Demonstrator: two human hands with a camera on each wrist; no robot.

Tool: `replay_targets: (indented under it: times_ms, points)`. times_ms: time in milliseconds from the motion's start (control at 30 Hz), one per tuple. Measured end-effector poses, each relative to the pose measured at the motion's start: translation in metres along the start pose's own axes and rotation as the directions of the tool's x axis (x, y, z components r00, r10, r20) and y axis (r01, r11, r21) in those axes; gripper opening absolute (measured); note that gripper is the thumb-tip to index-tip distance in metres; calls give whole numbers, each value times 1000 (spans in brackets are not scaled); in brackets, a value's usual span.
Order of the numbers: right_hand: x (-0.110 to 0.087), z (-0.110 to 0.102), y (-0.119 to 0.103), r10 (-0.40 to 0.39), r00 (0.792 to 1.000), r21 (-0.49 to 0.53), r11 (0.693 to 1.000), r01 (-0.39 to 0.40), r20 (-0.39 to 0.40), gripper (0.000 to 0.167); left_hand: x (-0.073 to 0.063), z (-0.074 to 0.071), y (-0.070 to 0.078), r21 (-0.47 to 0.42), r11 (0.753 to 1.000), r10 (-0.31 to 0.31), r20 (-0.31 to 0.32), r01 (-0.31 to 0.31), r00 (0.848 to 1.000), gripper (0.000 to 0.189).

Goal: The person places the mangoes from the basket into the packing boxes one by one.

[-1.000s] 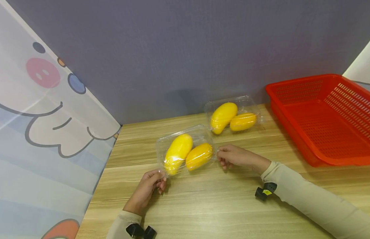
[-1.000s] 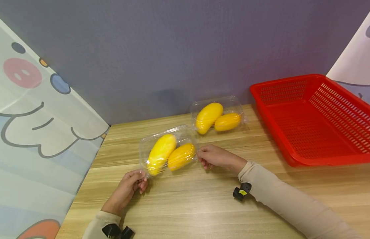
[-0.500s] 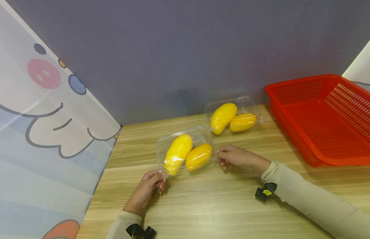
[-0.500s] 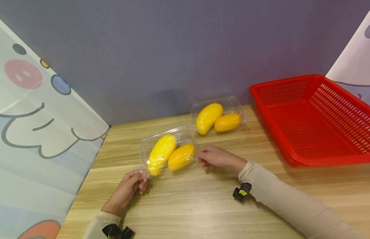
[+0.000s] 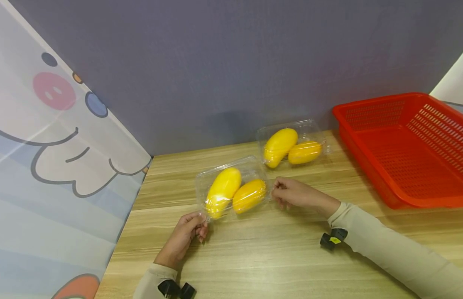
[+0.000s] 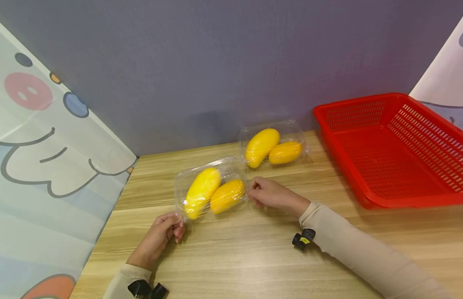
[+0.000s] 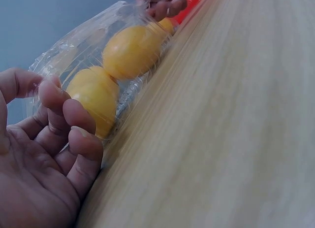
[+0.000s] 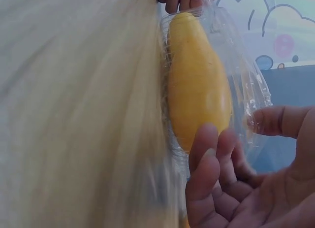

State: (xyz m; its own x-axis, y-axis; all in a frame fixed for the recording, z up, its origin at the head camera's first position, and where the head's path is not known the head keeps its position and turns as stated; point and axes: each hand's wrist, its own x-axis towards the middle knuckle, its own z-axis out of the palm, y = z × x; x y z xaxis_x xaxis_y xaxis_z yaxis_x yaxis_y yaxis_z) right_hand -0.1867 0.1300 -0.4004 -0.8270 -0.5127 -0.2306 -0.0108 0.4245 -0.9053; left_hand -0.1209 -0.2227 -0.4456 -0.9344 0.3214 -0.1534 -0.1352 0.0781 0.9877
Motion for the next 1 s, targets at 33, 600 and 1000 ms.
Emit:
replay_targets:
  times_ms: [33, 600, 1000]
  points:
    - [0, 0, 0, -28, 999, -12, 1000, 28, -22, 17, 0, 0, 0, 0, 1000, 0, -1, 0, 1000, 29]
    - [-8, 19, -8, -615, 750, -579, 713, 396, -244, 21, -1, 1, 1, 1, 1000, -10, -19, 10, 1000, 28]
    - [-9, 20, -10, -648, 735, -662, 641, 387, -198, 18, -4, -5, 15, 206, 979, 16, -100, 5, 995, 30]
